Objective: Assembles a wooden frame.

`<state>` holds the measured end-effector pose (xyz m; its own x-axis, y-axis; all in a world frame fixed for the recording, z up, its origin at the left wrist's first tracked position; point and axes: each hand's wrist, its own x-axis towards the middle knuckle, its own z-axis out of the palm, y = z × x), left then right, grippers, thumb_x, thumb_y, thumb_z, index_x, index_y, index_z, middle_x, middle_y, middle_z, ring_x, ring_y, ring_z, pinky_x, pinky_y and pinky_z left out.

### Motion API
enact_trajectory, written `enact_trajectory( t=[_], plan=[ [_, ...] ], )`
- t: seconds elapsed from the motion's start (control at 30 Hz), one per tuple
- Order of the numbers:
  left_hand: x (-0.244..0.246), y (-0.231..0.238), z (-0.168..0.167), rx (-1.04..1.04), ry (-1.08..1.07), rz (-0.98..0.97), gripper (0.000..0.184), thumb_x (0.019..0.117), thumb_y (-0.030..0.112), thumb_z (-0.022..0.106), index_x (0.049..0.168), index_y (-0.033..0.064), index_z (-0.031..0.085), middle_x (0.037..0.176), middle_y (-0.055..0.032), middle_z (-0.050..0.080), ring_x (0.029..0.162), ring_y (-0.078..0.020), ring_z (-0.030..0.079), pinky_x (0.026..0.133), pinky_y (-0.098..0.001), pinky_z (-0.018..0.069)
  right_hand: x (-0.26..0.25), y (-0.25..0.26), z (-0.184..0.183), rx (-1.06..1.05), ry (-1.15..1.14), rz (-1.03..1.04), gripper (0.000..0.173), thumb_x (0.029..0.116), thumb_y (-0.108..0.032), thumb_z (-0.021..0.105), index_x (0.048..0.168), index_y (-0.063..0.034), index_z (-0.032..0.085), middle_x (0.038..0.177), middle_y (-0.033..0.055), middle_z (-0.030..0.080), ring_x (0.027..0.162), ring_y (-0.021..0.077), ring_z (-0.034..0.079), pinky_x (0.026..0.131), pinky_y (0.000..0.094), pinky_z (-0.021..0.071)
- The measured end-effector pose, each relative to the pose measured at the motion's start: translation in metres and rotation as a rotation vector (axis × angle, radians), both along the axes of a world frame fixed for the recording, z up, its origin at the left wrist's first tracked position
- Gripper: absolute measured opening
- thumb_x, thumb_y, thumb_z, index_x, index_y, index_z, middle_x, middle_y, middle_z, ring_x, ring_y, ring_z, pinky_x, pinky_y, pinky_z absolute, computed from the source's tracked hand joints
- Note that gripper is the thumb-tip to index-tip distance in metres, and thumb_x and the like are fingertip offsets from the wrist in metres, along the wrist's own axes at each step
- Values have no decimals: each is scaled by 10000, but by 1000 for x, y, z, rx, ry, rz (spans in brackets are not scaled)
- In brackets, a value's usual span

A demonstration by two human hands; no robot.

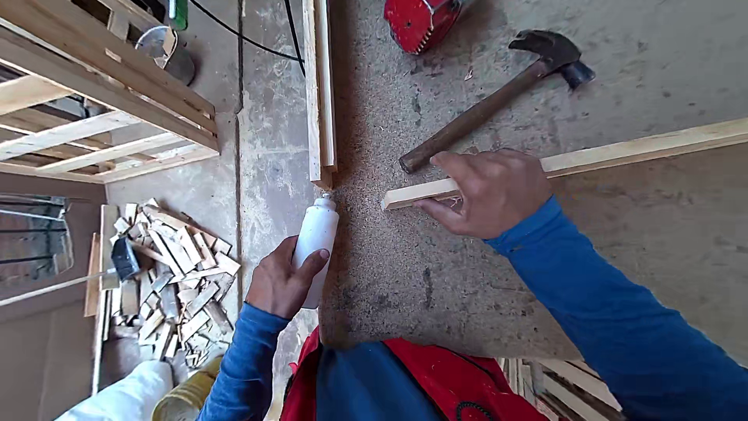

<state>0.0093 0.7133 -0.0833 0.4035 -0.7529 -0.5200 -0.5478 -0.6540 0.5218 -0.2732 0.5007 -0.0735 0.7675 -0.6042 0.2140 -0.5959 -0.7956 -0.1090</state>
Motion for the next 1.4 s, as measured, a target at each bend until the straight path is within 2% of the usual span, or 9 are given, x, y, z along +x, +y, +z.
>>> enact_trajectory(
  t=[0.23,0.4,0.7,0.93,1.13,1.4],
  plan=[
    [-9,-14,9,59,-197,-50,575,886,691,581,1230,241,682,838,8,740,737,-191,730,663,-560,594,-2,0,-8,-57,-78,5,700,937,-670,529,1101,-5,674,714,177,656,596,385,622,540,514,468],
    [-13,-19,16,95,-289,-75,561,895,673,572,1229,236,685,819,-1,738,734,-214,730,657,-577,577,-4,-1,-12,-81,-121,6,659,956,-641,522,1046,-7,678,698,176,641,584,382,604,534,504,447],
    [-17,-16,14,76,-260,-20,544,898,650,579,1233,234,685,845,10,742,768,-194,734,690,-566,585,-4,-2,-12,-95,-143,11,664,945,-664,531,996,-17,672,690,164,633,573,365,597,527,491,439],
    [-23,-5,23,-33,-267,16,520,894,636,580,1193,226,696,802,50,731,721,-139,728,643,-492,604,-4,-2,-12,-97,-136,13,684,943,-687,511,985,-25,677,687,156,636,565,354,597,519,484,441],
    [-23,1,28,-86,-268,27,502,903,623,584,1194,228,691,810,61,735,720,-127,731,636,-480,615,-4,-2,-13,-93,-146,12,670,933,-681,536,937,-23,661,672,156,624,573,365,606,517,494,448],
    [-22,7,41,-141,-275,45,507,905,631,576,1199,235,694,788,74,730,687,-107,726,599,-448,621,-4,-2,-13,-97,-150,22,670,936,-675,530,935,-18,663,681,158,630,572,359,608,520,488,451]
  ],
)
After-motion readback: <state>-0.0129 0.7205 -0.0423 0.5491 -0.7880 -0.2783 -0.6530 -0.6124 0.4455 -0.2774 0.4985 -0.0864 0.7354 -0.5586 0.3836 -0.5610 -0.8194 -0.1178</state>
